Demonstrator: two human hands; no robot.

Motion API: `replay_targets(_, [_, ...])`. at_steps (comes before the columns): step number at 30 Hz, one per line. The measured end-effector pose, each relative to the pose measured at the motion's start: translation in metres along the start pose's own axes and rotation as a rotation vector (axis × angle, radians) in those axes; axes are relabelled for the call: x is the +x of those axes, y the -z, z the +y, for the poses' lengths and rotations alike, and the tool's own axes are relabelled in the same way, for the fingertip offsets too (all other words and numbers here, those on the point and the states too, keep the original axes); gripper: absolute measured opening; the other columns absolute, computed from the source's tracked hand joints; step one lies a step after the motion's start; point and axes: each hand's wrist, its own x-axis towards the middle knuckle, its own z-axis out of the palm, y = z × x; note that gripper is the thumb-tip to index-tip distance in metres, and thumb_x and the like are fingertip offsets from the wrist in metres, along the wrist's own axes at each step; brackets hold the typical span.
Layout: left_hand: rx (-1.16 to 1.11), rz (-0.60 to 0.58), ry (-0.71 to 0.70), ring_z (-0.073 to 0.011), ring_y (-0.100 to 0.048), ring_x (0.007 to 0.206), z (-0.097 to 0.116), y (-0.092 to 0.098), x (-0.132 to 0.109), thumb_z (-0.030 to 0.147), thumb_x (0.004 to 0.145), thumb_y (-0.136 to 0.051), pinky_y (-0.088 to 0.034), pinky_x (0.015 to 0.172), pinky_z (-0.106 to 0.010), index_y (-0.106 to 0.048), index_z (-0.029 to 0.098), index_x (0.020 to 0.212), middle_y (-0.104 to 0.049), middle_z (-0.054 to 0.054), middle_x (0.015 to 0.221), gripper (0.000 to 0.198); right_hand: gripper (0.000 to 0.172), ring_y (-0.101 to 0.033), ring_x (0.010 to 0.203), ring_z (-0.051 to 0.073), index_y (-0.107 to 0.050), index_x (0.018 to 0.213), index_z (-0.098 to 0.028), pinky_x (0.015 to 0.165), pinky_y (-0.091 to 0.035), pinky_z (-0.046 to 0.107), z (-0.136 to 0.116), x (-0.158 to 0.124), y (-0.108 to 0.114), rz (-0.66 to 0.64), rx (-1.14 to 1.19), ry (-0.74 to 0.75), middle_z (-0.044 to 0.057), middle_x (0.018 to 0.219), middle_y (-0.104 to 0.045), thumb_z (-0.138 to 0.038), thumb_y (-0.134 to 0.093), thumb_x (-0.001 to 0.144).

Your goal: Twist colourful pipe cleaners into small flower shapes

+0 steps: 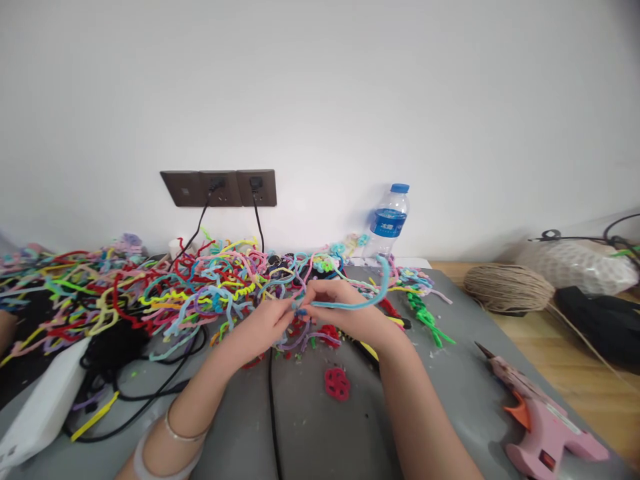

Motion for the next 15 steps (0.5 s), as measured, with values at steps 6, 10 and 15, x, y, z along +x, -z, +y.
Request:
replay_targets(6, [-0.116, -0.534, -0.127, -0.0107, -0.034, 0.049, 0.011, 0.013, -0.009, 0.026, 0.090, -0.047, -0.025, 0.048, -0.023, -0.069, 0.015, 0.078, -0.039, 0.004, 0.055, 0.027, 0.013, -0.059, 0.060, 0.014, -0.059, 0.077, -0.019, 0.057, -0.046, 0.024, -0.002, 0.001, 0.000, -0.178, 0.114, -0.095, -0.002, 0.065, -0.064, -0.027, -0.066, 0.083])
replay_targets(10, [-0.315, -0.724, -0.176, -0.0081, -0.028, 0.044, 0.013, 0.029, -0.016, 0.038, 0.095, -0.045, -0.023, 0.041, -0.020, -0.071, 0.014, 0.101, -0.032, 0.007, 0.052, 0.036, 0.028, -0.059, 0.053, 0.011, -0.056, 0.075, -0.019, 0.052, -0.045, 0.022, 0.013, 0.004, 0.000, -0.156, 0.361, -0.134, -0.002, 0.060, -0.064, -0.039, -0.075, 0.076])
replay_targets(15, [-0.575, -0.335, -0.038, -0.0067, -0.028, 0.045, 0.003, 0.023, -0.014, 0.048, 0.094, -0.046, -0.026, 0.044, -0.019, -0.063, 0.011, 0.098, -0.034, 0.008, 0.054, 0.041, 0.032, -0.054, 0.049, 0.010, -0.054, 0.067, -0.019, 0.049, -0.042, 0.022, 0.027, 0.008, -0.006, 0.121, 0.322, -0.117, -0.003, 0.056, -0.060, -0.041, -0.076, 0.072])
